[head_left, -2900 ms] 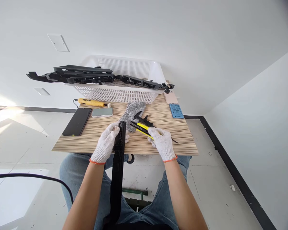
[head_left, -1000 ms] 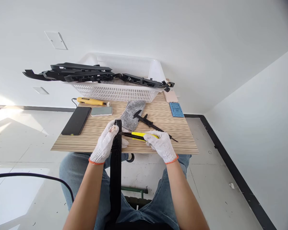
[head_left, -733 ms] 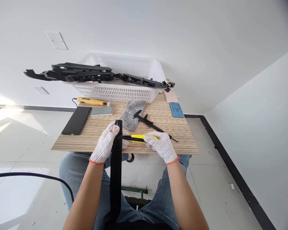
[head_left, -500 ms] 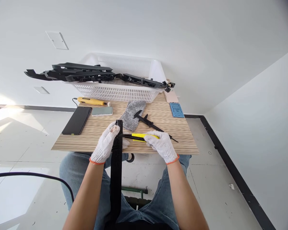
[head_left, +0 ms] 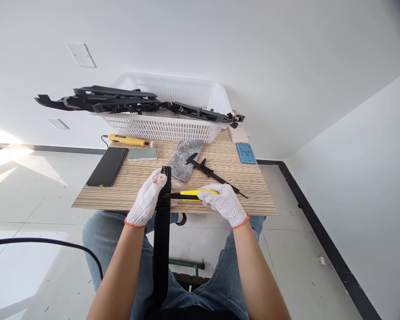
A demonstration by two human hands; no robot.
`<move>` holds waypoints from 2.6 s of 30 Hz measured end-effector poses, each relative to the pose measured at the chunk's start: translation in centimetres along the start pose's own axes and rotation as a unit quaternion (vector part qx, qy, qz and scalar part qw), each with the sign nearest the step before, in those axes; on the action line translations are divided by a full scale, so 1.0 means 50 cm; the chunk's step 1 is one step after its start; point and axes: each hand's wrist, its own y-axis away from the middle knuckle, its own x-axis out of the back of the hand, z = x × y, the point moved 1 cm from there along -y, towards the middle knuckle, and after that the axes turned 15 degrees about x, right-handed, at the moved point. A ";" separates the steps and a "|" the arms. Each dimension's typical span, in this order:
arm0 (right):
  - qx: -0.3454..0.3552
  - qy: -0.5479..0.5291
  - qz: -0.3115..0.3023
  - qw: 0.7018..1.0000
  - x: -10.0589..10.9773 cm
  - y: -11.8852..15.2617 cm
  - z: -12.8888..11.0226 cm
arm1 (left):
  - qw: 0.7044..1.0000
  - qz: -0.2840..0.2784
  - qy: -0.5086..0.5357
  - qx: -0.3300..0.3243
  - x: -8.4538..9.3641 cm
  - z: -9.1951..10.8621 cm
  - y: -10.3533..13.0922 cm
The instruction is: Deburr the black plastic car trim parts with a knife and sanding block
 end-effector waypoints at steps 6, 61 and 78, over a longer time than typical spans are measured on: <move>0.009 -0.011 0.004 1.000 0.000 -0.001 0.001 | 0.999 -0.023 0.014 0.022 0.002 -0.005 -0.004; 0.203 0.617 0.236 0.723 0.027 -0.072 0.020 | 0.922 -0.143 0.345 0.103 0.028 0.031 -0.027; 0.032 0.666 0.021 0.745 0.059 -0.139 -0.023 | 0.862 -0.140 0.479 0.092 0.046 0.025 -0.022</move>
